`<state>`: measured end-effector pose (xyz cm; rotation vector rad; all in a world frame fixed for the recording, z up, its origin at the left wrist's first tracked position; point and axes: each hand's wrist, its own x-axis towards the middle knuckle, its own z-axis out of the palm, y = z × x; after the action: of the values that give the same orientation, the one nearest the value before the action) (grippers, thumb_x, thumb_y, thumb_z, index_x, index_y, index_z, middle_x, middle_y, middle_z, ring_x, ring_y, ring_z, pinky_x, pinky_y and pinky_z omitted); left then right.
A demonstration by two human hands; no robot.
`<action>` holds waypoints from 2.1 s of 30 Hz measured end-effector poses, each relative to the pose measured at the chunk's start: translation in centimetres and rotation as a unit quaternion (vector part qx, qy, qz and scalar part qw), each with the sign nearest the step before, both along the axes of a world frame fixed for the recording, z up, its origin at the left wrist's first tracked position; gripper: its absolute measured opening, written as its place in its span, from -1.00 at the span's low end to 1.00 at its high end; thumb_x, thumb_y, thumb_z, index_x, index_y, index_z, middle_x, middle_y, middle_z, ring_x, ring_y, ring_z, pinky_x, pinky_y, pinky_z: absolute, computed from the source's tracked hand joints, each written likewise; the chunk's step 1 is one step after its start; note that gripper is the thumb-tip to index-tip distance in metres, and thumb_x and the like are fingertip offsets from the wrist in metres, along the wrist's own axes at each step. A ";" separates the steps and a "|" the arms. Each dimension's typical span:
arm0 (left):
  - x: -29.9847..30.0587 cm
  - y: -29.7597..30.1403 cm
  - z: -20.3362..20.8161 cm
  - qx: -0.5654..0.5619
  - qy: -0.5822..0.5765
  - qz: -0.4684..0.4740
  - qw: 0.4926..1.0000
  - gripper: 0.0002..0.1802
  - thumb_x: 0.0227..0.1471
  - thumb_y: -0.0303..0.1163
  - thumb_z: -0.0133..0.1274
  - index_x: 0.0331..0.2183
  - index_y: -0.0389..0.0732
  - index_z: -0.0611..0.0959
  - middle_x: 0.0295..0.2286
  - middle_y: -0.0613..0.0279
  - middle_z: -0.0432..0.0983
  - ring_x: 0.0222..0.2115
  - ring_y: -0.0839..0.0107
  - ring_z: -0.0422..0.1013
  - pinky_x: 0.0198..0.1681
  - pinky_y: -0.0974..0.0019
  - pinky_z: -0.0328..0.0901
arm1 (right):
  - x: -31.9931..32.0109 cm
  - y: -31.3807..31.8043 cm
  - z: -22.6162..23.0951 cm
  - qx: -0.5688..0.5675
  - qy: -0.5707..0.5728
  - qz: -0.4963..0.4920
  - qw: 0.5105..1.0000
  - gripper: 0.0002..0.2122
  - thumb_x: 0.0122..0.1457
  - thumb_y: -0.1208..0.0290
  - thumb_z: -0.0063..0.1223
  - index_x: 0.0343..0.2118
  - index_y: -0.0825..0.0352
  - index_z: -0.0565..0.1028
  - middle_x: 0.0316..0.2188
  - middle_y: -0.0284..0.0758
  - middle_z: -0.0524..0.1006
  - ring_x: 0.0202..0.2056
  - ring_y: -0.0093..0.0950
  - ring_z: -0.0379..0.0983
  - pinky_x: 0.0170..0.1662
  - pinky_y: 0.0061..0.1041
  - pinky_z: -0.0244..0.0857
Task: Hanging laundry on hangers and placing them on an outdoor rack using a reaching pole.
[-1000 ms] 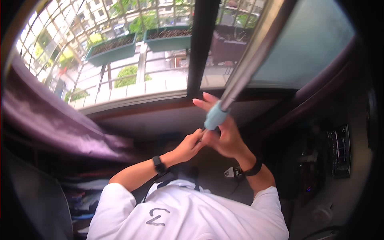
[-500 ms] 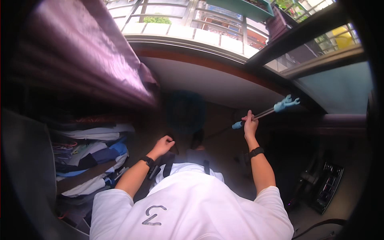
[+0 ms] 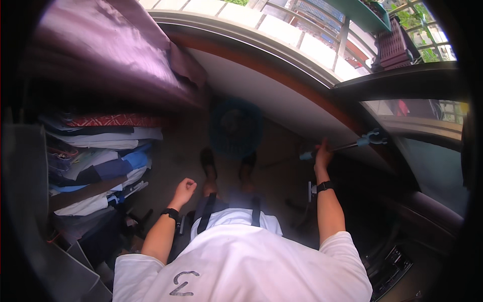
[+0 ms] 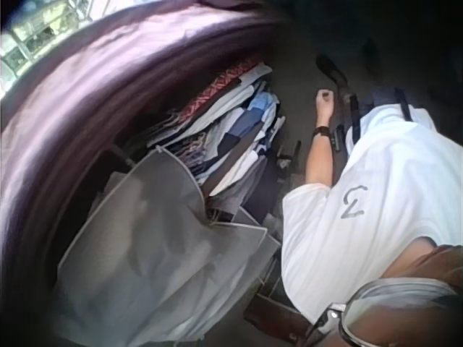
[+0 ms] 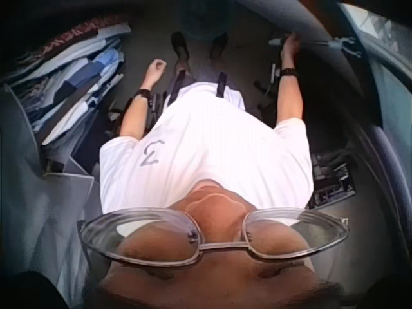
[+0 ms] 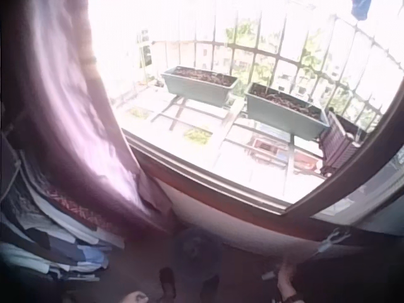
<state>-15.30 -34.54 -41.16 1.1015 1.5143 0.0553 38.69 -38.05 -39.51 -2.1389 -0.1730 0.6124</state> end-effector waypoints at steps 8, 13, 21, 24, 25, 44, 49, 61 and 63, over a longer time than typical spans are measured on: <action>6.5 -0.5 -1.2 -0.011 -0.072 -0.003 0.997 -0.76 0.02 -0.32 0.08 -0.28 -0.25 0.51 -0.56 0.25 0.48 -0.53 0.52 0.40 -0.45 0.44 0.30 | -9.2 -6.9 0.3 -0.031 0.018 -0.091 0.995 -0.53 0.08 0.15 0.16 -0.08 0.36 0.29 -0.20 -0.23 0.44 -0.18 -0.52 0.37 -0.11 -0.56 0.23; 9.7 -1.5 2.0 -0.077 -0.143 -0.058 0.985 -0.79 0.07 -0.39 0.03 -0.26 -0.29 0.47 -0.51 0.27 0.48 -0.47 0.58 0.43 -0.37 0.51 0.31 | -11.1 -4.6 -10.5 -0.081 0.078 0.364 0.925 -0.78 0.11 0.28 0.12 -0.34 0.34 0.43 -0.50 -0.34 0.51 -0.48 -0.62 0.42 -0.38 -0.63 0.30; 2.4 -9.0 1.2 -0.193 -0.172 0.168 0.951 -0.80 0.07 -0.46 0.04 -0.23 -0.28 0.45 -0.49 0.29 0.48 -0.51 0.60 0.41 -0.41 0.53 0.31 | -13.9 6.6 -35.5 -0.080 -0.048 0.539 0.837 -0.75 0.08 0.31 0.06 -0.25 0.35 0.47 -0.40 -0.10 0.52 -0.34 -0.23 0.48 -0.26 -0.30 0.36; -1.3 -9.4 0.7 -0.217 -0.094 0.205 0.950 -0.79 0.07 -0.49 0.02 -0.20 -0.27 0.45 -0.47 0.26 0.48 -0.48 0.58 0.42 -0.40 0.52 0.30 | -16.1 9.3 -41.5 -0.122 -0.187 0.668 0.710 -0.69 0.08 0.34 -0.03 -0.11 0.35 0.41 -0.26 -0.11 0.49 -0.20 -0.12 0.40 -0.09 -0.19 0.27; -2.0 -9.8 -0.4 -0.214 -0.092 0.218 0.948 -0.77 0.07 -0.49 0.02 -0.19 -0.26 0.44 -0.46 0.25 0.49 -0.48 0.57 0.43 -0.39 0.51 0.30 | -15.1 9.7 -44.3 -0.123 -0.192 0.667 0.709 -0.69 0.08 0.34 -0.03 -0.11 0.35 0.41 -0.26 -0.11 0.49 -0.20 -0.12 0.40 -0.09 -0.19 0.27; 5.7 -6.4 -8.5 -0.238 -0.215 0.286 0.903 -0.82 0.15 -0.43 -0.09 -0.18 -0.23 0.41 -0.45 0.24 0.47 -0.41 0.55 0.41 -0.36 0.51 0.28 | -16.3 7.1 -25.6 0.034 -0.065 0.244 0.967 -0.75 0.19 0.46 -0.23 -0.17 0.53 0.38 -0.27 -0.22 0.43 -0.21 -0.48 0.30 -0.12 -0.44 0.20; 10.1 -3.7 -7.1 -0.149 -0.234 0.236 0.932 -0.50 0.03 -0.53 0.06 0.01 -0.27 0.29 -0.23 0.14 0.47 -0.21 0.48 0.42 -0.18 0.45 0.32 | -16.6 -1.3 -13.2 0.054 0.022 0.297 0.953 -0.49 0.13 0.09 -0.09 -0.06 0.52 0.34 -0.11 -0.18 0.43 -0.08 -0.38 0.35 -0.02 -0.33 0.22; 15.7 1.5 2.8 0.126 -0.160 -0.078 0.976 -0.21 -0.33 -0.44 0.27 0.00 -0.28 0.30 0.08 -0.16 0.06 0.10 -0.09 0.07 0.12 0.01 0.07 | -21.1 2.7 9.1 0.148 0.547 0.093 0.819 -0.46 -0.02 0.46 0.22 0.04 0.37 0.25 -0.07 -0.30 0.38 -0.06 -0.49 0.36 -0.02 -0.53 0.30; 16.0 2.4 3.5 0.252 -0.218 -0.038 0.942 -0.44 -0.41 -0.55 0.21 -0.20 -0.29 0.46 -0.20 -0.09 0.31 -0.17 -0.02 0.28 -0.15 0.05 0.22 | -22.1 3.4 12.7 0.146 0.544 0.100 0.820 -0.57 0.00 0.47 0.19 -0.05 0.38 0.31 -0.16 -0.34 0.41 -0.15 -0.54 0.38 -0.08 -0.55 0.32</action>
<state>0.71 -32.10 -37.68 1.4369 1.0744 0.6241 16.56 -34.64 -26.84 -1.2115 0.1439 1.7038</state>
